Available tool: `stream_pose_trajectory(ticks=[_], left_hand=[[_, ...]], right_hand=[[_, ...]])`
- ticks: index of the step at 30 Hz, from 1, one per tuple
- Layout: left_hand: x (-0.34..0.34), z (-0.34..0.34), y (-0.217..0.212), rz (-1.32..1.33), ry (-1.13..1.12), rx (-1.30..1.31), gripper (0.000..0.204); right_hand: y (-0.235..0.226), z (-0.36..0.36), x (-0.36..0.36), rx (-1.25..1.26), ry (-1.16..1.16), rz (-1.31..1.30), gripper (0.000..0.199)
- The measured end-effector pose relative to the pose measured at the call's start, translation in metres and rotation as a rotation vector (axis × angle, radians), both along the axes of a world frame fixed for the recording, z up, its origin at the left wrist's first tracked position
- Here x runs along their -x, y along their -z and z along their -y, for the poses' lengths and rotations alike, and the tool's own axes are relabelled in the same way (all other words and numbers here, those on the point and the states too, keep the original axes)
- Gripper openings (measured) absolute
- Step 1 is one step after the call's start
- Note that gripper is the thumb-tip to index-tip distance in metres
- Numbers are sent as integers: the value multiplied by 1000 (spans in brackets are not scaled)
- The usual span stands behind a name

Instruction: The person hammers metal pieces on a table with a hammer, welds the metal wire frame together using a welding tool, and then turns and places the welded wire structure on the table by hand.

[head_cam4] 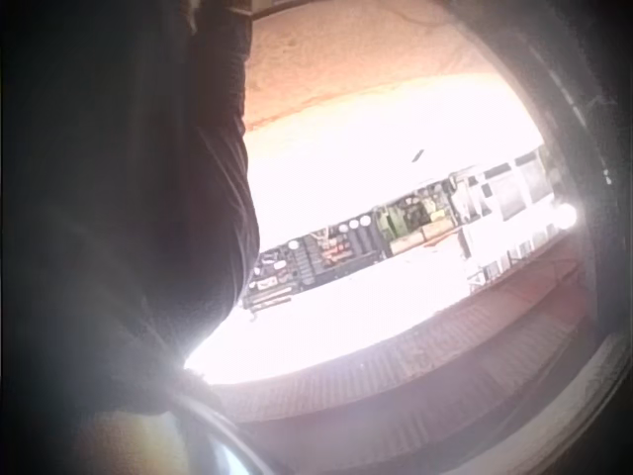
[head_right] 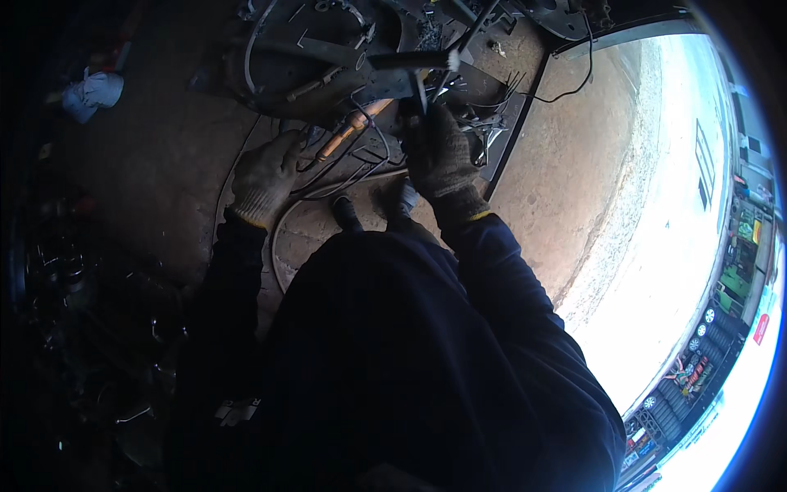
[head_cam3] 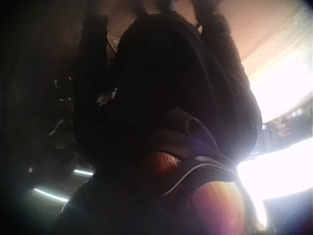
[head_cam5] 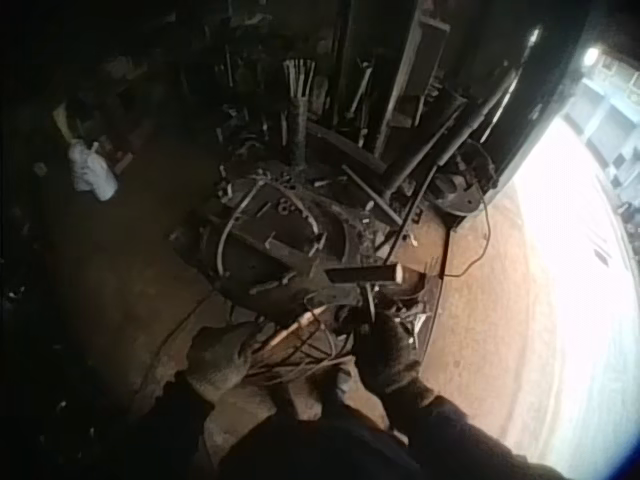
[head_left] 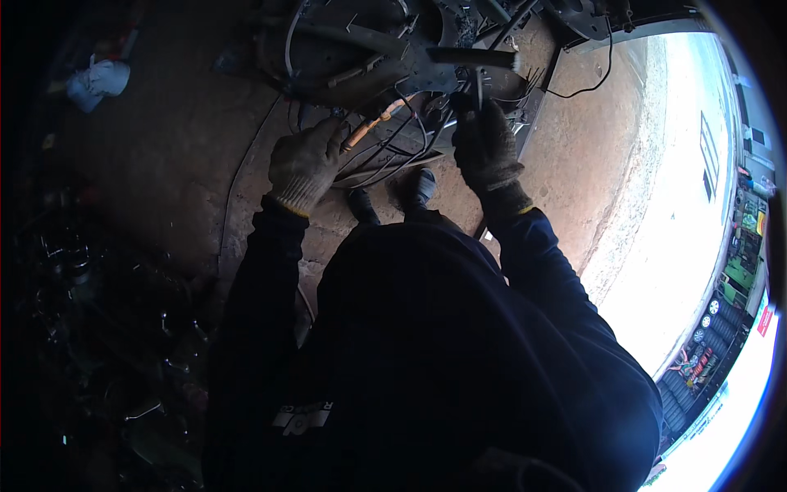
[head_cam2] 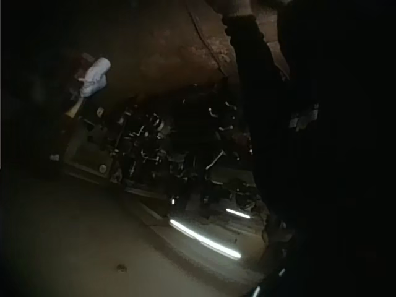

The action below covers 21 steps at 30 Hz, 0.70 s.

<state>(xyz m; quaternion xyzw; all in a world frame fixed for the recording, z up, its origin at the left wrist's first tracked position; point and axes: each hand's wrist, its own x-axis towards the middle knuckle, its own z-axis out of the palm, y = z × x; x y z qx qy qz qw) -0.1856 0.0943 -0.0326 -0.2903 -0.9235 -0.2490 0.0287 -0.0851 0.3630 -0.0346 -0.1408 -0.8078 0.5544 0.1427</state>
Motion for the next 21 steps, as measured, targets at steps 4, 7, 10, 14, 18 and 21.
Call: stream_pose_trajectory(ticks=[4, 7, 10, 14, 18, 21], left_hand=[[-3, 0, -5, 60, -7, 47, 18], [-5, 0, -6, 39, 5, 54, 18], [-4, -3, -11, 35, 7, 74, 18], [-4, 3, -2, 10, 16, 93, 19], [-3, 3, 5, 23, 18, 58, 20], [-5, 3, 4, -9, 15, 61, 20]], right_hand=[[5, 17, -19, -625, -218, 123, 28], [2, 26, -21, -450, -206, 374, 29], [6, 29, -20, -682, -202, 110, 31], [4, 33, -16, -586, -168, 170, 29], [9, 36, -14, -539, -129, 181, 30], [-7, 34, -17, -725, -257, 132, 33]])
